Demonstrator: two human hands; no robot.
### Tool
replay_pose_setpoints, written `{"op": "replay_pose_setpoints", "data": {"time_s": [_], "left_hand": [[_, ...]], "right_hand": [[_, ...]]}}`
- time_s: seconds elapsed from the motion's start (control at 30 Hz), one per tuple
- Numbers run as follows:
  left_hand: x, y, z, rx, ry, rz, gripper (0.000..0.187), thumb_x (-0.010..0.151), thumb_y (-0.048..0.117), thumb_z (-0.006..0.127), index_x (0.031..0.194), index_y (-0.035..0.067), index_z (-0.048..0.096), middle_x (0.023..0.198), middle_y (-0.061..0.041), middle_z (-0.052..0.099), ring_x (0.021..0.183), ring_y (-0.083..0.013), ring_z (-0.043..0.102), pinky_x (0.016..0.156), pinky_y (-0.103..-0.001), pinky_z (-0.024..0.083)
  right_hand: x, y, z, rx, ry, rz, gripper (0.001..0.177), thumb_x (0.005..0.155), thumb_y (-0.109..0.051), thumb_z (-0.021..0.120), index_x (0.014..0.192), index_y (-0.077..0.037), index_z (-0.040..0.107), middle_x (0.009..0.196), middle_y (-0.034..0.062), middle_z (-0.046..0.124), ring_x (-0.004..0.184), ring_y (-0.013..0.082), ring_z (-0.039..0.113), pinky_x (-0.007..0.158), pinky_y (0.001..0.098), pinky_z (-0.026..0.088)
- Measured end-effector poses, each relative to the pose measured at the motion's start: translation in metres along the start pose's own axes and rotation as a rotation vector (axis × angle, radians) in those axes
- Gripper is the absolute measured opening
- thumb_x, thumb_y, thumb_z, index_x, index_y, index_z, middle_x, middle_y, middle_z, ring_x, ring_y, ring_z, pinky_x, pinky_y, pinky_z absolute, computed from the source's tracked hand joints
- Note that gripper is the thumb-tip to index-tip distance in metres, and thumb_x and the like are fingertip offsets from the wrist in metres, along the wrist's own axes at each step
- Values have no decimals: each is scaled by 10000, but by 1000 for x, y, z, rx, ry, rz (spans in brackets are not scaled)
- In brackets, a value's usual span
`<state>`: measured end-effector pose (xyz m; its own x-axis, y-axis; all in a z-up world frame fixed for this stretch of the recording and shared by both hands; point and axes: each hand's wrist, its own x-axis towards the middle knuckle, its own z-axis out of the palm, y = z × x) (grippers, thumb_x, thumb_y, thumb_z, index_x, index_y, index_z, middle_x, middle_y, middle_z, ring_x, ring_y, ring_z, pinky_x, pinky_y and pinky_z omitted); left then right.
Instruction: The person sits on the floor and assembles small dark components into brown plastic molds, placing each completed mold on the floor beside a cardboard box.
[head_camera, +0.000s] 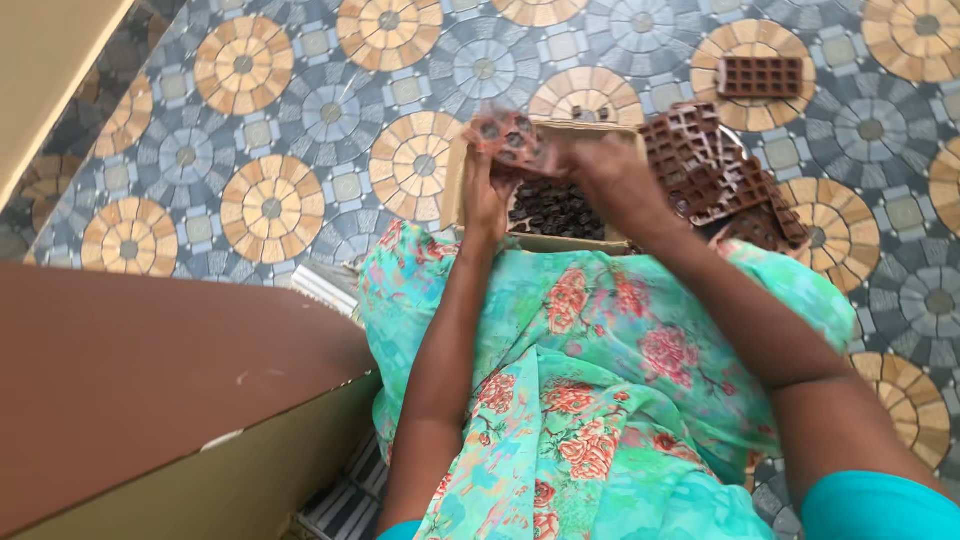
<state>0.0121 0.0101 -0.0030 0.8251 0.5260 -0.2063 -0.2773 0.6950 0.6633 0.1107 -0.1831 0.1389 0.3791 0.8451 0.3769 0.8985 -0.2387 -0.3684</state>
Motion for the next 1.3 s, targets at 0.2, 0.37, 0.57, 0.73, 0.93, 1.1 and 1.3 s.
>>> {"op": "replay_pose_setpoints", "data": {"time_s": [0.2, 0.37, 0.57, 0.73, 0.93, 1.1, 1.3], "left_hand": [[4, -9, -29, 567, 172, 382, 421, 1107, 294, 555, 1430, 35, 481, 1283, -95, 609, 1132, -172, 604, 960, -328, 495], [-13, 2, -21, 470, 51, 316, 368, 1053, 204, 617, 1323, 20, 448, 1126, -104, 623, 983, -107, 623, 824, -277, 532], [-25, 5, -6, 594, -21, 216, 252, 1046, 147, 625, 1235, 16, 522, 1082, -93, 681, 940, -102, 665, 777, -248, 543], [-27, -1, -3, 757, 44, 238, 179, 1011, 122, 645, 1144, 19, 585, 1017, -70, 714, 910, -116, 729, 745, -235, 568], [-22, -3, -14, 740, 37, 267, 142, 1030, 122, 685, 1040, -12, 637, 969, -54, 675, 892, -72, 632, 778, -235, 540], [-26, 3, -10, 685, -54, 191, 136, 1013, 143, 667, 1045, 12, 647, 963, -25, 672, 880, -57, 602, 797, -233, 519], [-26, 4, -10, 687, -100, 276, 151, 1059, 164, 629, 1094, 18, 620, 1008, -22, 662, 968, -60, 590, 904, -235, 482]], "right_hand": [[-22, -28, 62, 258, -77, 25, 332, 897, -99, 741, 1201, -38, 622, 1096, 142, 682, 967, 344, 614, 851, 454, 512], [-1, -23, 62, 665, -26, 359, 328, 978, -115, 692, 1270, -36, 564, 1206, 96, 636, 1049, 183, 686, 874, 324, 570], [11, -7, 74, 969, -55, 418, 400, 1000, -88, 662, 1344, 1, 477, 1299, 94, 590, 1223, 170, 617, 991, 305, 560], [5, 0, 81, 916, -61, 496, 394, 976, -71, 675, 1323, -7, 499, 1278, 91, 596, 1179, 171, 627, 967, 305, 568], [3, -12, 76, 680, -18, 377, 392, 933, -35, 716, 1286, 3, 548, 1238, 127, 554, 1099, 213, 657, 943, 325, 567], [6, -18, 78, 625, 55, 342, 436, 880, -91, 793, 1232, 2, 555, 1212, 141, 546, 1059, 216, 665, 919, 333, 561], [6, 7, 93, 1146, 0, 621, 312, 996, -128, 685, 1281, -54, 579, 1178, 72, 641, 1043, 98, 633, 874, 257, 522]]}}
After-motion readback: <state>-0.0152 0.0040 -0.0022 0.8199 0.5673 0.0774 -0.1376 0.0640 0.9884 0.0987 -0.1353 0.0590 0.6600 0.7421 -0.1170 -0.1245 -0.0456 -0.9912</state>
